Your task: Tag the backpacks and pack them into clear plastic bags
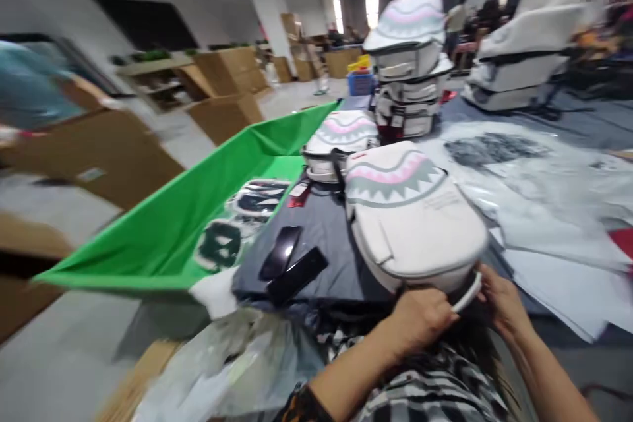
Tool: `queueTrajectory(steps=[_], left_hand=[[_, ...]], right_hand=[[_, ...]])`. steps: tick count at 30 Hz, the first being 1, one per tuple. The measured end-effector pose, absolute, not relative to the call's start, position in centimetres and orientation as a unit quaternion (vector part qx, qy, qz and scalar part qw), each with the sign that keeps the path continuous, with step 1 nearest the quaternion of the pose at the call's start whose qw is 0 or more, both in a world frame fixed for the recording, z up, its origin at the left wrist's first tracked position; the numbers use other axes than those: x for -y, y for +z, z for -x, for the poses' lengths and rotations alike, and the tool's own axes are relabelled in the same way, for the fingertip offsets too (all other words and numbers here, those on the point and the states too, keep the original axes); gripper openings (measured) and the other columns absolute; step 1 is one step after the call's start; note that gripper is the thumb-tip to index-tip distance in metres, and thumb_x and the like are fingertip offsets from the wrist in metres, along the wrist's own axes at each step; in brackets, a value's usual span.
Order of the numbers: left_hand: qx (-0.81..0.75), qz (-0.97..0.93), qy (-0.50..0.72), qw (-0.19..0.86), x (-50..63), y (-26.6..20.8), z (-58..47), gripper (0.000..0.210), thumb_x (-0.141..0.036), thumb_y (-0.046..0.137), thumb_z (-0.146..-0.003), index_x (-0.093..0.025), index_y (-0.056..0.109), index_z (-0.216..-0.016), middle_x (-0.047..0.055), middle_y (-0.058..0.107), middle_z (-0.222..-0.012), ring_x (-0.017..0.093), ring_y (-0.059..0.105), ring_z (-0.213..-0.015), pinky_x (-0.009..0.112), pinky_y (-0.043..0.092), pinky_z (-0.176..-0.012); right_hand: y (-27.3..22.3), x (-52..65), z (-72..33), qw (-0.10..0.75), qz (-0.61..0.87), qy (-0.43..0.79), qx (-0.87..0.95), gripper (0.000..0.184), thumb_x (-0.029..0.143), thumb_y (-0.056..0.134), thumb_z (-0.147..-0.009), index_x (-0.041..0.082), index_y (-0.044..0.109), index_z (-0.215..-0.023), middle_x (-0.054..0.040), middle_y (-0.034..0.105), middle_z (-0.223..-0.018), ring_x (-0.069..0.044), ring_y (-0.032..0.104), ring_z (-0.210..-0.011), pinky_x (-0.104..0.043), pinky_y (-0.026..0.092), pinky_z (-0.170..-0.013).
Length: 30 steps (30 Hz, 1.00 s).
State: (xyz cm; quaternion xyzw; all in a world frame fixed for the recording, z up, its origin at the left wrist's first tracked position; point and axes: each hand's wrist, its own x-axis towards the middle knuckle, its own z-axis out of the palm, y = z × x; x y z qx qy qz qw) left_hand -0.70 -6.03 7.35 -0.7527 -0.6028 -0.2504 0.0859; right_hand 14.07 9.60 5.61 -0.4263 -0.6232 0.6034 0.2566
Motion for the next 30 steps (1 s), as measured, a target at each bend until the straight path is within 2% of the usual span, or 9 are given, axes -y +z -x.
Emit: queueTrajectory(steps=[4,7,12,16,19,21,23,26,30], left_hand=[[0.640,0.706,-0.285,0.101,8.3,8.0,2.5,0.026,-0.033,0.056,-0.099,-0.018,0.060,-0.079,-0.002,0.061,-0.067,0.012,0.057,-0.054,0.024,0.038,-0.047],[0.606,0.714,-0.338,0.094,10.2,9.6,2.6,0.014,-0.029,0.056,-0.099,-0.017,0.062,-0.097,0.001,0.065,-0.078,0.014,0.061,-0.067,0.025,0.048,-0.059],[0.690,0.479,-0.499,0.216,12.3,12.0,4.4,0.025,-0.020,0.062,-0.094,-0.020,0.061,-0.119,0.007,0.063,-0.106,0.019,0.060,-0.102,0.033,0.051,-0.092],[0.752,0.345,-0.495,0.266,12.3,13.2,5.5,0.033,-0.027,0.064,-0.093,-0.021,0.060,-0.125,0.012,0.058,-0.125,0.024,0.056,-0.118,0.041,0.048,-0.100],[0.669,0.522,-0.467,0.249,11.6,13.1,3.3,0.030,-0.016,0.057,-0.095,-0.021,0.058,-0.125,0.009,0.065,-0.110,0.019,0.063,-0.104,0.034,0.053,-0.092],[0.612,0.649,-0.404,0.201,10.9,12.1,1.3,0.029,-0.018,0.055,-0.097,-0.017,0.056,-0.126,0.009,0.068,-0.101,0.018,0.067,-0.092,0.030,0.056,-0.083],[0.610,0.694,-0.341,0.175,10.2,10.7,0.1,0.023,-0.026,0.051,-0.100,-0.014,0.060,-0.117,0.007,0.070,-0.087,0.017,0.067,-0.076,0.027,0.055,-0.068],[0.643,0.682,-0.298,0.182,9.5,8.8,0.2,0.025,-0.028,0.047,-0.103,-0.018,0.061,-0.084,-0.001,0.060,-0.062,0.014,0.060,-0.053,0.025,0.043,-0.050],[0.664,0.675,-0.278,0.161,9.7,7.8,1.1,0.038,-0.031,0.042,-0.105,-0.020,0.055,-0.071,-0.003,0.057,-0.058,0.013,0.059,-0.050,0.027,0.037,-0.050]], right_hand=[[8.1,-6.7,-13.8,0.239,0.435,0.688,0.530,0.066,0.080,0.075,-0.057,0.018,0.052,-0.061,0.0047,0.039,-0.055,-0.008,0.030,-0.051,-0.024,0.024,-0.048],[8.4,-5.2,-13.0,0.235,0.432,0.710,0.504,0.069,0.081,0.077,-0.050,0.019,0.050,-0.064,0.0050,0.040,-0.057,-0.008,0.031,-0.053,-0.022,0.024,-0.049],[8.1,-5.0,-13.3,0.235,0.428,0.718,0.497,0.063,0.077,0.076,-0.055,0.019,0.052,-0.064,0.0020,0.047,-0.061,-0.011,0.039,-0.056,-0.023,0.030,-0.051],[7.3,-5.0,-12.8,0.245,0.436,0.698,0.513,0.063,0.080,0.069,-0.063,0.020,0.052,-0.066,0.0014,0.049,-0.059,-0.012,0.041,-0.055,-0.025,0.032,-0.049],[6.3,-5.1,-13.1,0.240,0.423,0.656,0.577,0.074,0.094,0.047,-0.070,0.021,0.053,-0.064,-0.0014,0.052,-0.055,-0.015,0.046,-0.051,-0.028,0.033,-0.047],[5.9,-6.1,-14.5,0.244,0.411,0.592,0.649,0.079,0.094,0.035,-0.076,0.020,0.059,-0.068,-0.0048,0.059,-0.059,-0.018,0.054,-0.053,-0.030,0.040,-0.049],[6.1,-8.3,-17.0,0.281,0.424,0.486,0.711,0.075,0.090,0.038,-0.079,0.020,0.065,-0.077,-0.0063,0.065,-0.068,-0.021,0.060,-0.062,-0.032,0.047,-0.059],[7.4,-12.8,-22.0,0.347,0.476,0.337,0.734,0.068,0.087,0.049,-0.073,0.022,0.065,-0.081,-0.0083,0.068,-0.080,-0.023,0.061,-0.073,-0.036,0.048,-0.070],[8.4,-18.9,-25.8,0.341,0.505,0.261,0.749,0.062,0.084,0.058,-0.062,0.022,0.064,-0.072,-0.0113,0.067,-0.078,-0.028,0.060,-0.077,-0.042,0.045,-0.077]])
